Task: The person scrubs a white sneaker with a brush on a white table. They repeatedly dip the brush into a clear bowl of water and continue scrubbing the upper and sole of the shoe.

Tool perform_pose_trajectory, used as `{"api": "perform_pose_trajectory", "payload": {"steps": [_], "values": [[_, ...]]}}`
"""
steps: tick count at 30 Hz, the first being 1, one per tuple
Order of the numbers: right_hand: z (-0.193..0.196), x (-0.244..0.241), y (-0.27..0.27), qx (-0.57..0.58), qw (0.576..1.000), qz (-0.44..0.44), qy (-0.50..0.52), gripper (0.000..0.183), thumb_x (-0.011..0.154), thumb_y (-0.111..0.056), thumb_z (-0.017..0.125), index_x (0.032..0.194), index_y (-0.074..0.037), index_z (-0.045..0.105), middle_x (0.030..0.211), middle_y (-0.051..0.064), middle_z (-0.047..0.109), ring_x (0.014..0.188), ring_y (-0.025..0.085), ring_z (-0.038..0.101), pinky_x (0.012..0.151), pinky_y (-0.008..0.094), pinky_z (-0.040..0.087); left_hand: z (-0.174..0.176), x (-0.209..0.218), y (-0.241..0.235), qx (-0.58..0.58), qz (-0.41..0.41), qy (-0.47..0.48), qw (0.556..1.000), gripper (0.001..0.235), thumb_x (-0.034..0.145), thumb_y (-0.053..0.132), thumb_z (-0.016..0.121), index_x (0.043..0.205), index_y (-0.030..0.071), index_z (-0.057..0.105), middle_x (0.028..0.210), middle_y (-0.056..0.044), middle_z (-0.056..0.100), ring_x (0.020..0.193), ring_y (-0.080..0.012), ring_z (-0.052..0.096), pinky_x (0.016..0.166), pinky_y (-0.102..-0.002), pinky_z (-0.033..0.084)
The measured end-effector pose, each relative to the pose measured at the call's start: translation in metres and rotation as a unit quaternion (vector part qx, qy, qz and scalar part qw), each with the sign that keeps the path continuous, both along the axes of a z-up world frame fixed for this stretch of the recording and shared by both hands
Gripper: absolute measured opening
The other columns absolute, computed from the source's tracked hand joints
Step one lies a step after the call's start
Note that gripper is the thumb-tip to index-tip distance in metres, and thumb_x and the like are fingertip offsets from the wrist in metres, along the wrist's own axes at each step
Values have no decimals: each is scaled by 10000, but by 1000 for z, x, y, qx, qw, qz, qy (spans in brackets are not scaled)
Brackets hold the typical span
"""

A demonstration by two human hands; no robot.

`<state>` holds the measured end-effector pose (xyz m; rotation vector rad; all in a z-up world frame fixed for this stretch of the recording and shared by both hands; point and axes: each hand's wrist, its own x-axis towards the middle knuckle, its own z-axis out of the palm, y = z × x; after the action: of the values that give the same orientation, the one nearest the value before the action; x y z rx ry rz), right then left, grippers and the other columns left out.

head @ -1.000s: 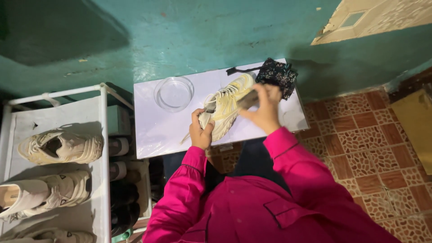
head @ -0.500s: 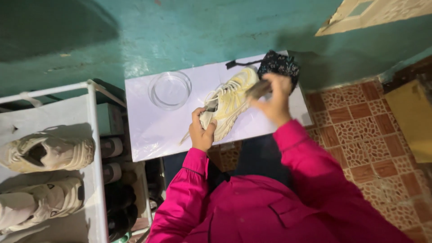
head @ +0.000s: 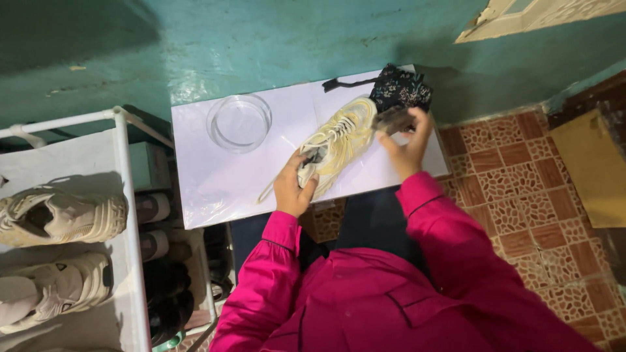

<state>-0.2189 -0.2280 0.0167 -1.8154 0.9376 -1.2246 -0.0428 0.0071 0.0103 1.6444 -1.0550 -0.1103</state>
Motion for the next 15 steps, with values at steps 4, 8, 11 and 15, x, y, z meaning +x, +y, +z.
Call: {"api": "perform_pose_trajectory", "payload": {"steps": [4,8,11,15], "values": [[-16,9,35,-75,996,54,-7,814,618,-115,910,1300,-124,466,1451,163,371,1325,330,419,972,460,454,-2,-1,-5,-19,1,-29,999,502,884,325,699,1297,60,593,1407,-220,621,1257,-412,612,1062,-508,475],[-29,7,15,-175,984,27,11,862,570,-120,960,1290,-73,489,1405,195,393,1298,397,405,1059,512,385,-9,-2,-9,-6,32,-76,997,608,909,364,697,1394,43,523,1472,-206,568,1319,-398,568,1087,-498,450],[-33,9,6,-169,986,-4,6,840,587,-80,951,1290,-62,491,1371,193,409,1284,403,428,1062,510,382,-12,-1,-12,-1,54,-71,996,704,905,377,703,1461,24,455,1483,-203,551,1341,-410,543,1113,-502,434],[-20,16,36,-203,975,87,0,777,465,-151,986,1132,-56,596,1475,206,352,1328,422,407,1097,547,377,-12,2,-13,12,57,-58,997,743,877,397,731,1445,-2,465,1446,-193,577,1335,-425,542,1133,-511,415]]}}
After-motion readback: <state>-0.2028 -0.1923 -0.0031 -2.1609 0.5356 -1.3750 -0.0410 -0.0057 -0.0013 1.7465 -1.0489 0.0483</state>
